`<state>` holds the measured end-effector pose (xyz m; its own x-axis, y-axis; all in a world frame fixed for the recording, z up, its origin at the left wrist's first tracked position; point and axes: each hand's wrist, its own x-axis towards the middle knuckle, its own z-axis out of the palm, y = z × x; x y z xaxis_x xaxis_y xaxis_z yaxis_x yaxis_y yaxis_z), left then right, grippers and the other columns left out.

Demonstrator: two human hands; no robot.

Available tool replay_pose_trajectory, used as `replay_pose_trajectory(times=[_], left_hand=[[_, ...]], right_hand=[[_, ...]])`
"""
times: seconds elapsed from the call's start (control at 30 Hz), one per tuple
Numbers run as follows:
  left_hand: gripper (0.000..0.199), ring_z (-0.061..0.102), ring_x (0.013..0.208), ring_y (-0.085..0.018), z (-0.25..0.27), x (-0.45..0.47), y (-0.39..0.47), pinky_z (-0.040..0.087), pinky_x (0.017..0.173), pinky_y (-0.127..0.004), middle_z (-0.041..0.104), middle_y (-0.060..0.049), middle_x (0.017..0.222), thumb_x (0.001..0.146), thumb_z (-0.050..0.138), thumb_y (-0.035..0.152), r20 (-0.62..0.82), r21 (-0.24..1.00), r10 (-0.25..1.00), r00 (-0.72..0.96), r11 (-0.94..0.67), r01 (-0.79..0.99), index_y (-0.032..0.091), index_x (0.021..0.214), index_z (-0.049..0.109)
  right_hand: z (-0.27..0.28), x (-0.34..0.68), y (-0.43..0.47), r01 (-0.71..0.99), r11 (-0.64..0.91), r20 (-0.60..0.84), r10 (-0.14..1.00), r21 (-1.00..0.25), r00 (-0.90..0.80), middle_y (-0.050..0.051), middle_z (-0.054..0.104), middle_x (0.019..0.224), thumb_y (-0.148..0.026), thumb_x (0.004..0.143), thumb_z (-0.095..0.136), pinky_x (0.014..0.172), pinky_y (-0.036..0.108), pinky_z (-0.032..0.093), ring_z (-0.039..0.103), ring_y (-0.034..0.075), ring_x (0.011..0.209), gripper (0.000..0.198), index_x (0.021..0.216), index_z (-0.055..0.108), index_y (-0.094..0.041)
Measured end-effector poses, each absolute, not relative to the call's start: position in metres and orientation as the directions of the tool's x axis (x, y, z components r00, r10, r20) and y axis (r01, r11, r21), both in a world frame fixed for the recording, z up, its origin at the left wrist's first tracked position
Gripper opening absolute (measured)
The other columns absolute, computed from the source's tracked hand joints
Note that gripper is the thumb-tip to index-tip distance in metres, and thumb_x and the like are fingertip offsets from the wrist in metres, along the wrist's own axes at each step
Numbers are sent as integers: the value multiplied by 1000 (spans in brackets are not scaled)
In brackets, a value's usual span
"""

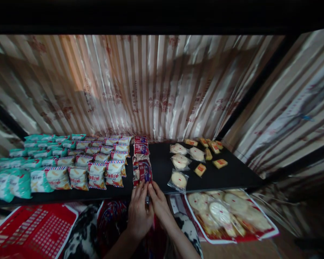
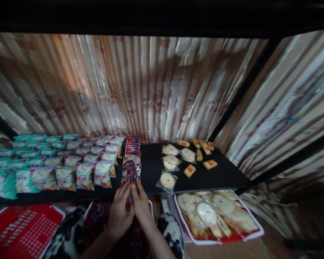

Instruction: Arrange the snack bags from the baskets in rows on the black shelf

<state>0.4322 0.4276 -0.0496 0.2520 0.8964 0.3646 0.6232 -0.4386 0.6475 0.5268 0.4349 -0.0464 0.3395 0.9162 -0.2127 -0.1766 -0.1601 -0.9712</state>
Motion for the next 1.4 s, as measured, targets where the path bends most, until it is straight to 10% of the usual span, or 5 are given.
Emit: replay_pose_trajectory(times=[0.37,0.77,1.4], left_hand=[[41,43,127,-26,-86,429,461,39,104,-44,48,-14,135,80,46,24,268,753,960,79,-260,604,14,118,59],[35,53,116,-23,-97,430,506,41,103,-40,54,-14,126,77,42,17,224,847,973,-56,-166,505,12,103,66],[43,47,119,-26,-114,442,521,37,104,-42,55,-15,123,71,45,11,235,737,971,-50,-145,660,9,111,61]], right_hand=[[-86,556,483,-186,-162,-215,925,-969,314,3,68,72,-59,72,53,58,28,47,62,19,64,45,87,62,-17],[-85,574,529,492,-238,-77,943,-837,325,4,70,82,-40,82,44,67,26,44,63,18,76,31,90,65,-19],[-83,560,547,681,-220,69,927,-698,369,13,63,106,-26,85,42,79,31,45,62,23,96,39,120,55,-14]])
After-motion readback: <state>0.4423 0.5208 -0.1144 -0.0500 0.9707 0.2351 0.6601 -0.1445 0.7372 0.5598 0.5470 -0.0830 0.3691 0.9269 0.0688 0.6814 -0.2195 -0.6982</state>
